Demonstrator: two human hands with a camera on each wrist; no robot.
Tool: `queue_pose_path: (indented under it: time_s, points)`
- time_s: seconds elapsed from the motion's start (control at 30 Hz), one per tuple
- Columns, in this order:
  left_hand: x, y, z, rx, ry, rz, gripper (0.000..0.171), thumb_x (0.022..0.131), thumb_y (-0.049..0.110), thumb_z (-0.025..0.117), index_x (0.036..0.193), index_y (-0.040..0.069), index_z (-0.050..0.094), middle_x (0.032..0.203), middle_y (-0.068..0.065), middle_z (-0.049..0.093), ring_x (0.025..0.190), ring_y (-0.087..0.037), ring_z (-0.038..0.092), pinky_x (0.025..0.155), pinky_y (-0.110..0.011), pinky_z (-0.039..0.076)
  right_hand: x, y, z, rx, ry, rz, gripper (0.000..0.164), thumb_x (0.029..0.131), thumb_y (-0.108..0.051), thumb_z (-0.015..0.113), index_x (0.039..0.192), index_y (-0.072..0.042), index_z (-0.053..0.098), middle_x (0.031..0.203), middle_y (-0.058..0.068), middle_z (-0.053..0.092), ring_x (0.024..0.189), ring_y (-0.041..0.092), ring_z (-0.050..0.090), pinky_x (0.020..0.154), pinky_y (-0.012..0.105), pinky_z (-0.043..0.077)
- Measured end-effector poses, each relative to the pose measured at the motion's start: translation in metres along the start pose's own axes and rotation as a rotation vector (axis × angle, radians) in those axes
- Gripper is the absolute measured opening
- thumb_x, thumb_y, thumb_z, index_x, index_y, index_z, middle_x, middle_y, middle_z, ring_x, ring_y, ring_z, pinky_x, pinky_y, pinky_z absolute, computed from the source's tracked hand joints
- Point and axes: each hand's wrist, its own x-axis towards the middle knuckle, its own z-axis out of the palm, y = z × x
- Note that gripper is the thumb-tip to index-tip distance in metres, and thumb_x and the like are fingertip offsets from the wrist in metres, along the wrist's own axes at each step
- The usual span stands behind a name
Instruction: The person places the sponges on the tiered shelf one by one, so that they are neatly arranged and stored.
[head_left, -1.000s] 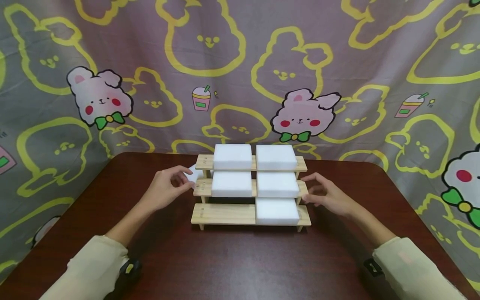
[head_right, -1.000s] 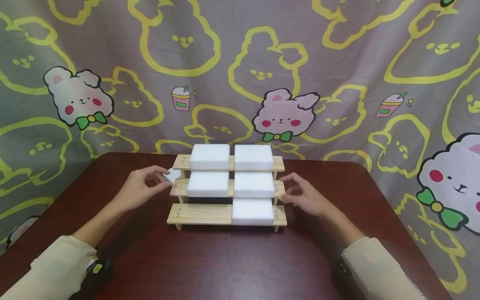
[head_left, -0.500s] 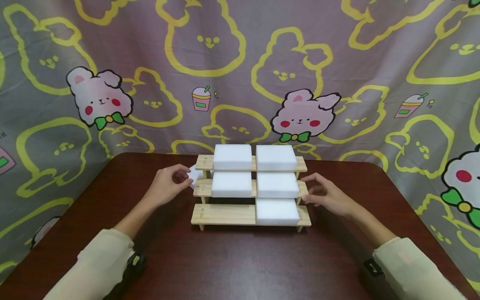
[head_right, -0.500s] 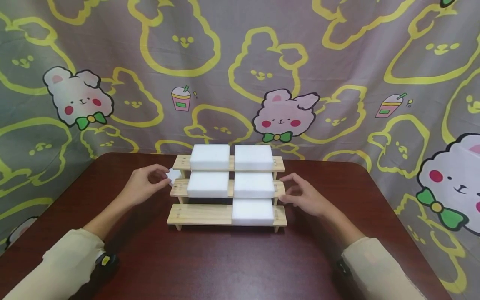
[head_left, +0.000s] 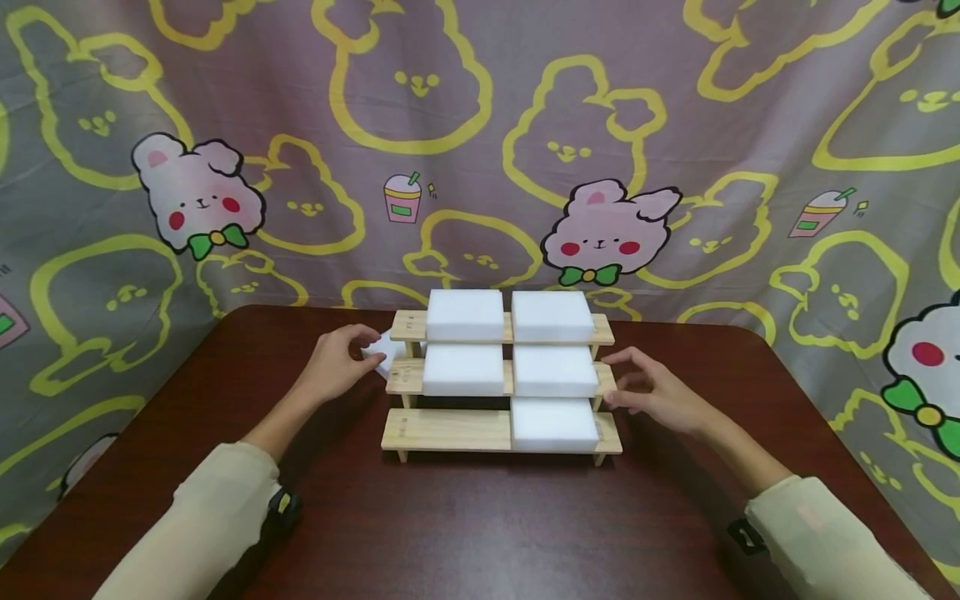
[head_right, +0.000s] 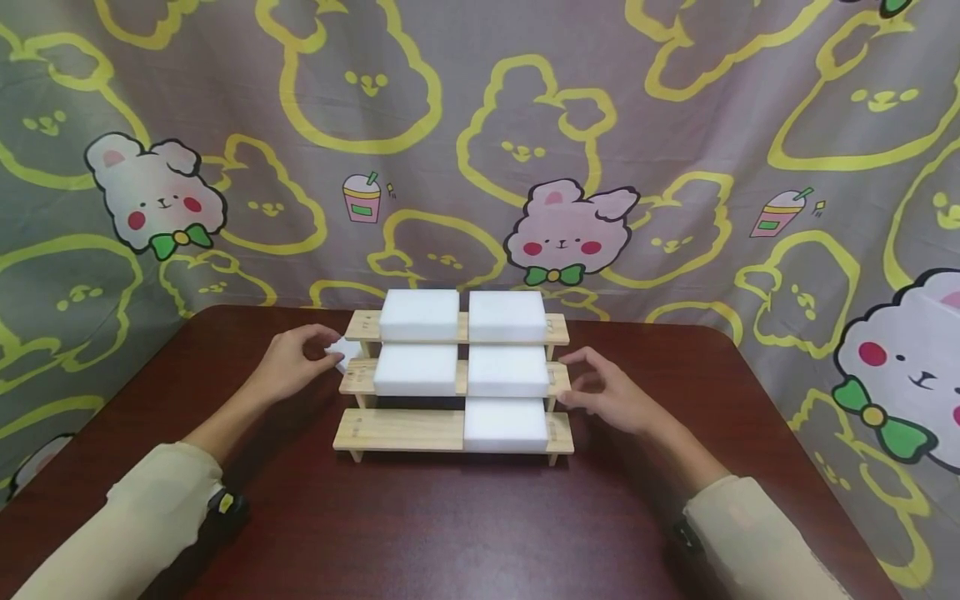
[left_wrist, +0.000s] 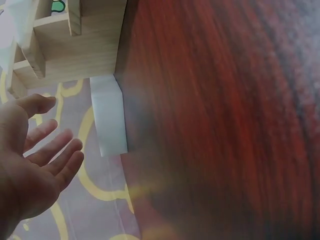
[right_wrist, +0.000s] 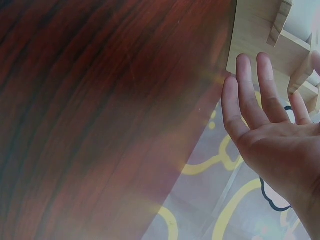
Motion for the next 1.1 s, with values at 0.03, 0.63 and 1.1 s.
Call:
queue_pose_path:
  time_s: [0.03,0.63,1.1]
  points:
    - [0.001,-0.001,0.000,0.009,-0.011,-0.006,0.030,0.090,0.003,0.076,0.115,-0.010,0.068,0.112,-0.029,0.070,0.101,-0.044,0.066,0.087,-0.056,0.052,0.000,0.000,0.000,0.000,0.000,0.000,0.055,0.096,-0.014,0.073,0.141,-0.001,0.045,0.111,0.023,0.065,0.095,0.029,0.068,0.079,0.045,0.056]
    - [0.001,-0.015,0.005,0.173,-0.138,0.006,0.036,0.096,0.014,0.070,0.123,-0.010,0.066,0.118,-0.028,0.069,0.106,-0.043,0.064,0.093,-0.059,0.049,0.000,0.001,0.000,0.007,-0.002,0.001,0.055,0.096,-0.014,0.073,0.141,-0.001,0.045,0.107,0.019,0.067,0.094,0.028,0.068,0.079,0.045,0.055]
    - [-0.012,-0.026,-0.009,0.314,-0.111,-0.070,0.046,0.089,0.020,0.079,0.124,-0.007,0.065,0.116,-0.027,0.063,0.101,-0.043,0.065,0.084,-0.058,0.052,0.001,0.002,0.000,0.002,0.001,0.000,0.055,0.096,-0.014,0.073,0.141,-0.001,0.045,0.109,0.022,0.066,0.094,0.027,0.068,0.079,0.044,0.056]
